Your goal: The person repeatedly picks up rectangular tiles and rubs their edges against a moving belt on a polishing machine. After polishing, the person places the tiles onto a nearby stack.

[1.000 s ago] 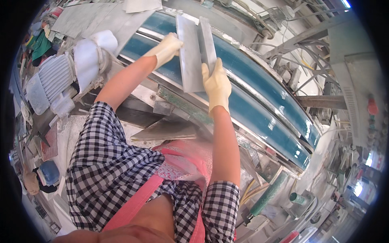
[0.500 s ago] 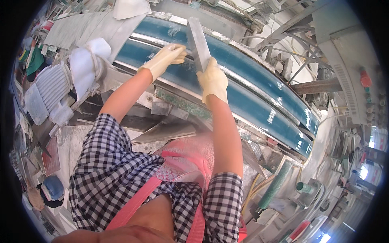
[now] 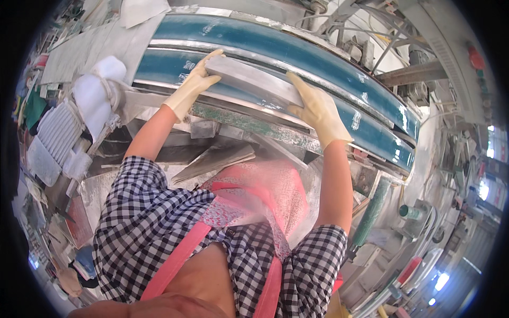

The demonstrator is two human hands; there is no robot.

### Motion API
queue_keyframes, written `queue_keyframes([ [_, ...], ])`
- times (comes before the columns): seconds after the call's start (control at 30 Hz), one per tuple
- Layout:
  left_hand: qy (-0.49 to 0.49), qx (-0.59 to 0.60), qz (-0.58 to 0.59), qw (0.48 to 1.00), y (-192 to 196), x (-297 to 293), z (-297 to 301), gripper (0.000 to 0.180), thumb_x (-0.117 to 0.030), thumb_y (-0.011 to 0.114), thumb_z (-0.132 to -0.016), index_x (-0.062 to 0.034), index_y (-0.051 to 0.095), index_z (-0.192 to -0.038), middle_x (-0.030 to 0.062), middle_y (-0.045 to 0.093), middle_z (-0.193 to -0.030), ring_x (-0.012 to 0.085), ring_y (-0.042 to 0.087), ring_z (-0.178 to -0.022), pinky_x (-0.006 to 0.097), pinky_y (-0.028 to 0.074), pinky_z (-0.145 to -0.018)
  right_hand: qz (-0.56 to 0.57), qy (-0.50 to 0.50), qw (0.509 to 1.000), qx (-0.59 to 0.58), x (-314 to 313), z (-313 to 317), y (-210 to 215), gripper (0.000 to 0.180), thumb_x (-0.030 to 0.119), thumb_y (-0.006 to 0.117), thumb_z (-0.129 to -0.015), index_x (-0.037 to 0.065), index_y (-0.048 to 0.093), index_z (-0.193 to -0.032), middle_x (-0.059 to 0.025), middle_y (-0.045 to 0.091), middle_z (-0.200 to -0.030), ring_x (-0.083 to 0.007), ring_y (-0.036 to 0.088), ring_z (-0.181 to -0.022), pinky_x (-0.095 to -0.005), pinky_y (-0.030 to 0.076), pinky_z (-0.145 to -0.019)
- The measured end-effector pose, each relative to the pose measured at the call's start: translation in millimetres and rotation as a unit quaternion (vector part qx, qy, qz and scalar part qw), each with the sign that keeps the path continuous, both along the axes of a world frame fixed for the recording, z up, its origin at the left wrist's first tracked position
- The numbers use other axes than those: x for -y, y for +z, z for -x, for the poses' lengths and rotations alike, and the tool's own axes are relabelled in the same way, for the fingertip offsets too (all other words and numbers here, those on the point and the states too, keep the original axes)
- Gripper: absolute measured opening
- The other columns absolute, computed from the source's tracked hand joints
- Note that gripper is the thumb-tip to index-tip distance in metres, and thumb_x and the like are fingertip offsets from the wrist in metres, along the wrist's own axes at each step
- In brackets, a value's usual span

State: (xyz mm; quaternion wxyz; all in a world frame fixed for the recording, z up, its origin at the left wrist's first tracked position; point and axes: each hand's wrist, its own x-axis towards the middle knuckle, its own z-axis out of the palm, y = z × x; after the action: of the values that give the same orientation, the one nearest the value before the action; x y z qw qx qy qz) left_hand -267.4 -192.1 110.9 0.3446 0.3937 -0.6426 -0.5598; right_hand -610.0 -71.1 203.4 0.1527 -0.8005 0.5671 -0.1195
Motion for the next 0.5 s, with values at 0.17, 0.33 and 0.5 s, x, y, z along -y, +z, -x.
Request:
queue_keyframes([
  [0.17, -0.002, -0.086, -0.074, 0.994, 4.4, -6.4, -4.9, 0.076, 0.012, 0.059, -0.086, -0.0023, 0.033, -0.155, 0.0122, 0.051, -0.146, 0.0198, 0.047, -0.135, 0.032, 0.035, -0.113, -0.002, -0.364, 0.78, 0.51, -43.3, -11.4, -16.6, 0.118, 0.008, 0.086, -0.069, 0.008, 0.013, -0.161, -0.0253, 0.015, -0.165, -0.0376, 0.02, -0.152, -0.0504, 0.034, -0.119],
  [0.33, 0.027, -0.098, -0.094, 0.99, 0.9, -11.8, 2.4, 0.076, 0.004, 0.06, -0.089, -0.007, 0.031, -0.158, 0.0109, 0.044, -0.153, 0.0235, 0.042, -0.14, 0.036, 0.03, -0.116, -0.021, -0.373, 0.696, 0.613, -48.2, -37.4, -58.2, 0.097, 0.016, 0.077, -0.081, 0.001, 0.022, -0.159, -0.0152, 0.051, -0.145, -0.0261, 0.047, -0.134, -0.0384, 0.035, -0.112],
  [0.5, 0.001, 0.018, 0.001, 1.0, -14.6, 2.4, -6.5, 0.072, 0.005, 0.061, -0.09, -0.0059, 0.034, -0.156, 0.0123, 0.052, -0.145, 0.0222, 0.049, -0.133, 0.036, 0.037, -0.111, -0.022, -0.341, 0.717, 0.608, -51.5, -16.7, -80.1, 0.09, 0.006, 0.08, -0.078, 0.004, 0.034, -0.155, -0.0174, 0.053, -0.143, -0.0275, 0.052, -0.131, -0.0392, 0.04, -0.112],
])
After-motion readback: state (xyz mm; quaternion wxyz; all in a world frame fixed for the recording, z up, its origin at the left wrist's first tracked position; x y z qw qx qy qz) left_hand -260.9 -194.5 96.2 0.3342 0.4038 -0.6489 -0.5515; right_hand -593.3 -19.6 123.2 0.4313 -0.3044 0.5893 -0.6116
